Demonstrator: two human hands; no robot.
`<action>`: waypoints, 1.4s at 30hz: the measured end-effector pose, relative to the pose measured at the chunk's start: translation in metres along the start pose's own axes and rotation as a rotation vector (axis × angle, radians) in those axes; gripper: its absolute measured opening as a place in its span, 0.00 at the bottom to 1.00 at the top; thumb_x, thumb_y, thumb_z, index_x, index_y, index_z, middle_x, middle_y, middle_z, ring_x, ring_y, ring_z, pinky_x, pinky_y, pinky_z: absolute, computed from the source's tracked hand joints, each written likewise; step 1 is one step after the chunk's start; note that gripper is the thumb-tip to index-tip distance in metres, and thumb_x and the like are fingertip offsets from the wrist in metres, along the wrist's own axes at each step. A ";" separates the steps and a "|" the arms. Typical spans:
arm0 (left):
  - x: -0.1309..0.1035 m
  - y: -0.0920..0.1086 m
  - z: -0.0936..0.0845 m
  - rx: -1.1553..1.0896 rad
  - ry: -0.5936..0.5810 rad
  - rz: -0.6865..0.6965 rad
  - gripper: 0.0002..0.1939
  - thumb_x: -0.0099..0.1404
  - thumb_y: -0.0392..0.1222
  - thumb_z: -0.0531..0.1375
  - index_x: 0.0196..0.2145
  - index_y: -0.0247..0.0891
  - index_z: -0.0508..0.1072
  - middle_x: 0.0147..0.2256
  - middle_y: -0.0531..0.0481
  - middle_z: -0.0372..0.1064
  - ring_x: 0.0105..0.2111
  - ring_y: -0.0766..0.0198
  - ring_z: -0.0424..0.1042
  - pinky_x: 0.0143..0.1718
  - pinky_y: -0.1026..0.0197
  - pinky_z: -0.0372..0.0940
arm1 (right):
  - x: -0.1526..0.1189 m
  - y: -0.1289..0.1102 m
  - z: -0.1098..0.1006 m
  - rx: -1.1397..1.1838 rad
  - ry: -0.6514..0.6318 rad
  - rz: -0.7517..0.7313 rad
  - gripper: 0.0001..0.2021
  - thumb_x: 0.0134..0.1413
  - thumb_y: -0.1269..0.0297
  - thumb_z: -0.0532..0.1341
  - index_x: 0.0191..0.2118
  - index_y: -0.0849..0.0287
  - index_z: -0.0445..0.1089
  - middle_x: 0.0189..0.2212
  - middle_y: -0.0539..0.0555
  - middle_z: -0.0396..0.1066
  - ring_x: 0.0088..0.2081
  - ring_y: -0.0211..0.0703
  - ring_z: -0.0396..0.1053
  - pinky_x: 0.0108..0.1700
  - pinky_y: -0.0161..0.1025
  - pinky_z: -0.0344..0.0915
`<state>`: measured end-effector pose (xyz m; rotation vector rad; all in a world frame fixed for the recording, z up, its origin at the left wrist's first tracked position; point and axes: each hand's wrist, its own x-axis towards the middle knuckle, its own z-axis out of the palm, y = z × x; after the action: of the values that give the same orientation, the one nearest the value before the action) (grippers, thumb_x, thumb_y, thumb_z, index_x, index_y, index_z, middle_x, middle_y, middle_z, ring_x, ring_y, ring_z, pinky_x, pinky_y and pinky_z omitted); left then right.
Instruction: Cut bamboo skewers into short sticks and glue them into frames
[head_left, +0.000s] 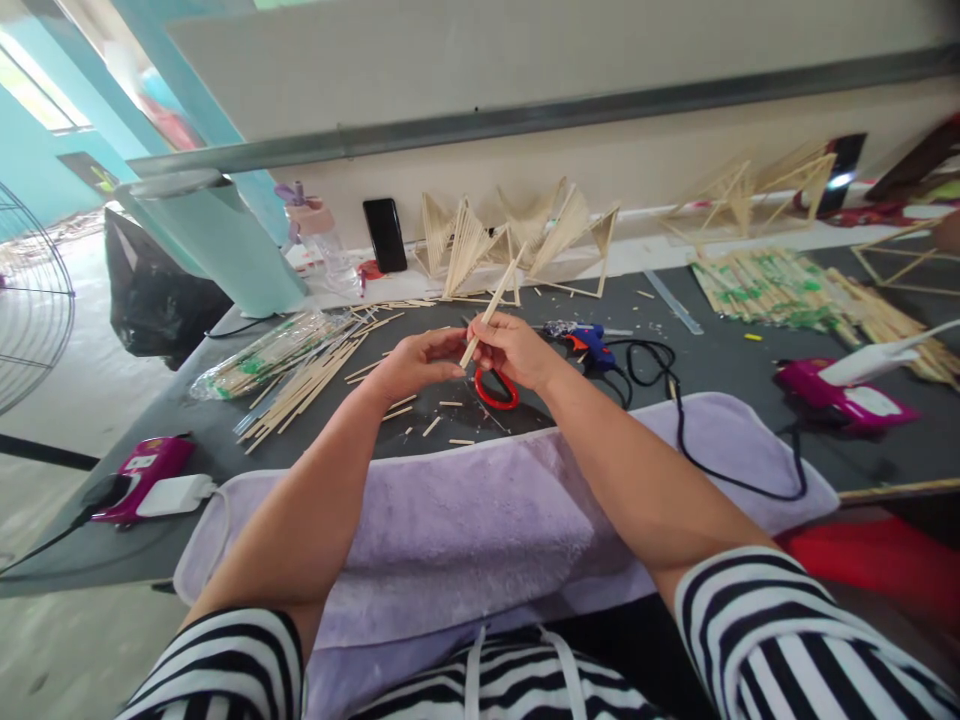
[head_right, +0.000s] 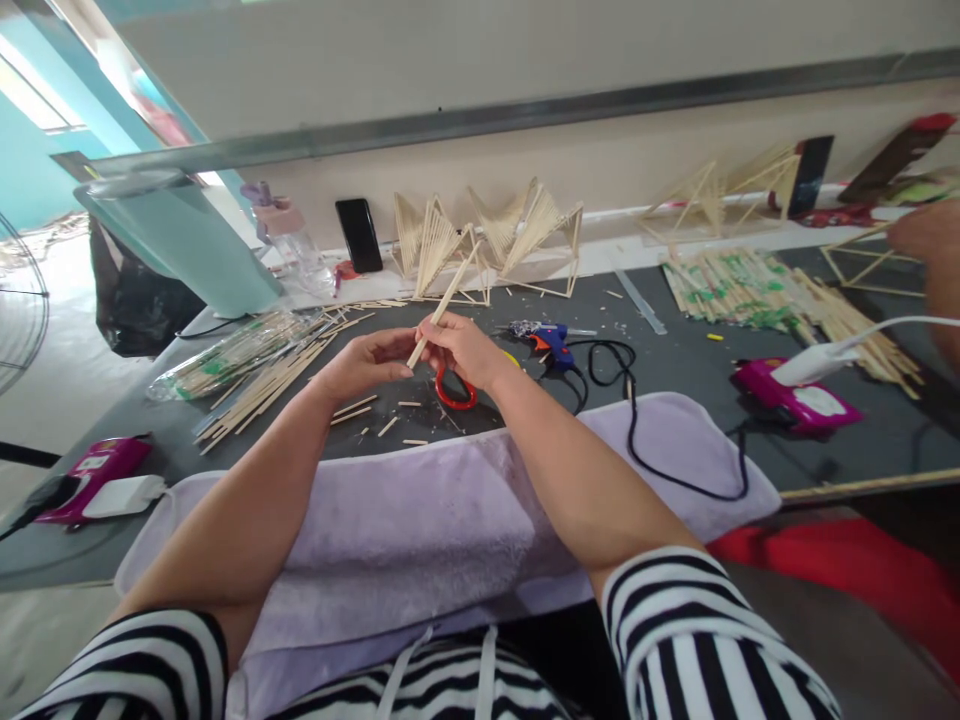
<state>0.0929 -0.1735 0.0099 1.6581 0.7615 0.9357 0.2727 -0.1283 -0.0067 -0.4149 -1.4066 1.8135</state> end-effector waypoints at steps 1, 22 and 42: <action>0.000 0.000 0.000 0.011 0.000 0.011 0.30 0.50 0.40 0.68 0.52 0.36 0.71 0.46 0.40 0.73 0.47 0.53 0.71 0.54 0.50 0.59 | 0.000 0.000 0.000 0.000 -0.002 -0.001 0.11 0.51 0.57 0.63 0.30 0.61 0.66 0.19 0.47 0.66 0.18 0.31 0.60 0.19 0.29 0.56; -0.003 0.003 0.000 0.138 -0.020 0.045 0.26 0.55 0.41 0.65 0.52 0.37 0.71 0.49 0.41 0.71 0.49 0.53 0.70 0.54 0.52 0.60 | 0.001 0.002 -0.001 -0.061 0.013 0.015 0.12 0.51 0.56 0.62 0.30 0.60 0.64 0.19 0.46 0.66 0.18 0.30 0.60 0.20 0.29 0.56; -0.005 0.034 0.022 -0.364 0.436 -0.096 0.16 0.59 0.48 0.61 0.40 0.34 0.73 0.26 0.51 0.71 0.21 0.70 0.70 0.23 0.66 0.65 | -0.013 0.026 0.051 -0.789 -0.218 0.099 0.10 0.59 0.66 0.54 0.26 0.59 0.61 0.18 0.46 0.65 0.17 0.31 0.62 0.24 0.31 0.59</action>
<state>0.1106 -0.1975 0.0384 1.1038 0.8879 1.3022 0.2370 -0.1740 -0.0159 -0.7010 -2.2748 1.3343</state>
